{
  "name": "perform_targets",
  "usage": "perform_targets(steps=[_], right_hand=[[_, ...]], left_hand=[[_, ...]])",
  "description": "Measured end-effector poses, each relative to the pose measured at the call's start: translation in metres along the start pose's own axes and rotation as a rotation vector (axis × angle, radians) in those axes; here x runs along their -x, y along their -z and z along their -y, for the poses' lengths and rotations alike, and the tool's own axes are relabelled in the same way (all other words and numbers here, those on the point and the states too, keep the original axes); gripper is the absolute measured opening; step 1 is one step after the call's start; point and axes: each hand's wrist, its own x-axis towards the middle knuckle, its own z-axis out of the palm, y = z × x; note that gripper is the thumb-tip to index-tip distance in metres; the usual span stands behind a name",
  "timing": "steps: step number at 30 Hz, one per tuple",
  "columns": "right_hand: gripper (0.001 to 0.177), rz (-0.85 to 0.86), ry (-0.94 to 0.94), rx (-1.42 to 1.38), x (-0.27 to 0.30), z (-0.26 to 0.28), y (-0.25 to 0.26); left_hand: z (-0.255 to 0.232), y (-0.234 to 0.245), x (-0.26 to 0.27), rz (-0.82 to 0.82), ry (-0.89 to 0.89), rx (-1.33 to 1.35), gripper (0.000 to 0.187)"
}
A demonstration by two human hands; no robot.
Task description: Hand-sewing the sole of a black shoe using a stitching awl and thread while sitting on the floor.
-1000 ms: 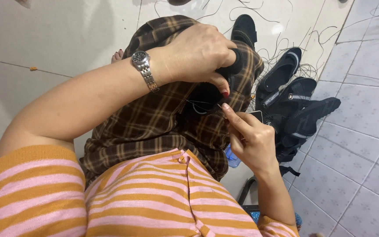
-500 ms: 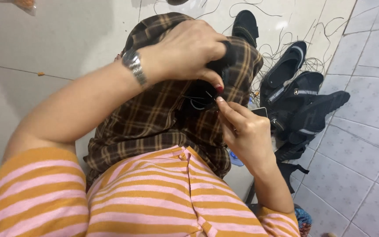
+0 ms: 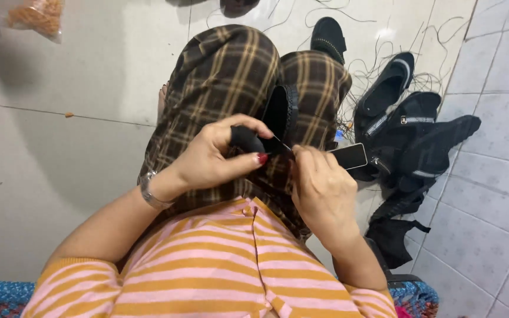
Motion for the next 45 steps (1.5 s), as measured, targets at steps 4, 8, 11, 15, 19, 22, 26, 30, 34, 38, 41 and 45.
perform_targets(steps=[4, 8, 11, 15, 19, 22, 26, 30, 34, 38, 41, 45], right_hand=[[0.023, -0.028, 0.027, -0.014, -0.004, -0.004, -0.015], [0.019, 0.014, 0.023, -0.100, -0.007, -0.011, -0.018], [0.022, 0.028, 0.076, 0.034, -0.006, -0.012, -0.022], [0.040, 0.168, 0.042, 0.278, 0.009, -0.012, 0.038], [0.049, 0.307, -0.071, -0.174, 0.013, -0.032, 0.052], [0.030, 0.112, -0.127, -0.702, 0.005, -0.038, 0.000], [0.007, -0.105, -0.136, -1.359, 0.003, -0.039, -0.053], [0.010, -0.100, -0.072, -1.486, 0.000, -0.046, -0.056], [0.011, -0.045, -0.013, -1.553, 0.001, -0.053, -0.049], [0.028, -0.024, -0.130, -1.346, 0.036, -0.102, -0.059], [0.026, 0.046, -0.165, -1.356, 0.046, -0.122, -0.069], [0.016, 0.246, -0.071, -1.226, 0.004, -0.080, -0.031]], left_hand=[[-0.011, 0.004, 0.002, 0.074, 0.558, 0.798, 0.022], [-0.002, 0.000, -0.003, -0.028, 0.743, 0.395, 0.021], [0.008, -0.003, -0.001, 0.139, 0.682, 0.387, 0.022], [0.007, -0.008, -0.004, 0.159, 0.595, 0.445, 0.025], [0.005, -0.011, -0.002, 0.082, 0.355, 0.290, 0.037], [0.005, -0.016, -0.007, 0.042, 0.285, 0.172, 0.036], [0.001, -0.017, -0.009, 0.034, 0.277, 0.119, 0.033], [0.015, -0.025, -0.001, 0.024, 0.264, 0.146, 0.034], [0.026, -0.034, 0.004, 0.029, 0.222, 0.128, 0.035], [0.027, -0.042, 0.001, 0.045, 0.196, 0.045, 0.035], [0.036, -0.049, 0.003, 0.065, 0.185, 0.017, 0.048], [-0.007, -0.010, -0.016, 0.157, 0.226, -0.056, 0.032]])
